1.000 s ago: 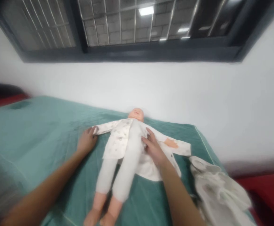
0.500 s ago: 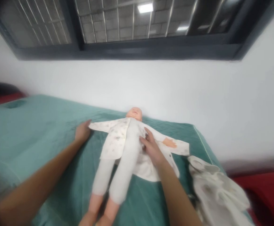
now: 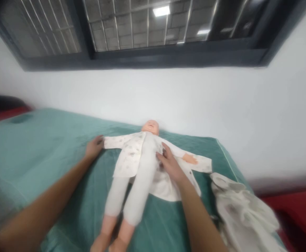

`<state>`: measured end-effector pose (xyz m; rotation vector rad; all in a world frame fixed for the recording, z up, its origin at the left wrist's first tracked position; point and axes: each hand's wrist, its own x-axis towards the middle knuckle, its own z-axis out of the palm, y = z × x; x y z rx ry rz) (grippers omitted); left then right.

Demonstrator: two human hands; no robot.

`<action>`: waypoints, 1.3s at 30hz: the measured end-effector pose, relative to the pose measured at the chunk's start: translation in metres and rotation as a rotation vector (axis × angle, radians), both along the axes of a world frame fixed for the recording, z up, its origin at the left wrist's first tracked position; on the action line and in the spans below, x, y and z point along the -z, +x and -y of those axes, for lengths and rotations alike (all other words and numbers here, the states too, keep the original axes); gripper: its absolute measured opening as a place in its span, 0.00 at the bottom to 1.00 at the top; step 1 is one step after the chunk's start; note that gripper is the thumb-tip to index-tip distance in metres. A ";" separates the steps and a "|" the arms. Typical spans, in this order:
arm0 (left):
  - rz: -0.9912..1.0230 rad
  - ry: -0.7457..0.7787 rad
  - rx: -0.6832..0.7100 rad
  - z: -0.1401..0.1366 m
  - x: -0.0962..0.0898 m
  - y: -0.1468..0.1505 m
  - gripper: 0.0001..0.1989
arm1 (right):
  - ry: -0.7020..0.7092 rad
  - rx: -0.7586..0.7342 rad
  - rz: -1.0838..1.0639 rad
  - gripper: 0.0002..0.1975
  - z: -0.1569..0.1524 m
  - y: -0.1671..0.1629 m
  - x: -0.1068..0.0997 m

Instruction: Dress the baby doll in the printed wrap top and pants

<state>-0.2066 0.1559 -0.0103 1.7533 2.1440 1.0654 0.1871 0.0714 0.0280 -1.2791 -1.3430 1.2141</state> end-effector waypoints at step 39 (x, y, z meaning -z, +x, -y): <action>-0.843 -0.069 1.187 0.014 -0.115 0.332 0.11 | 0.047 0.720 0.347 0.10 0.021 0.120 -0.018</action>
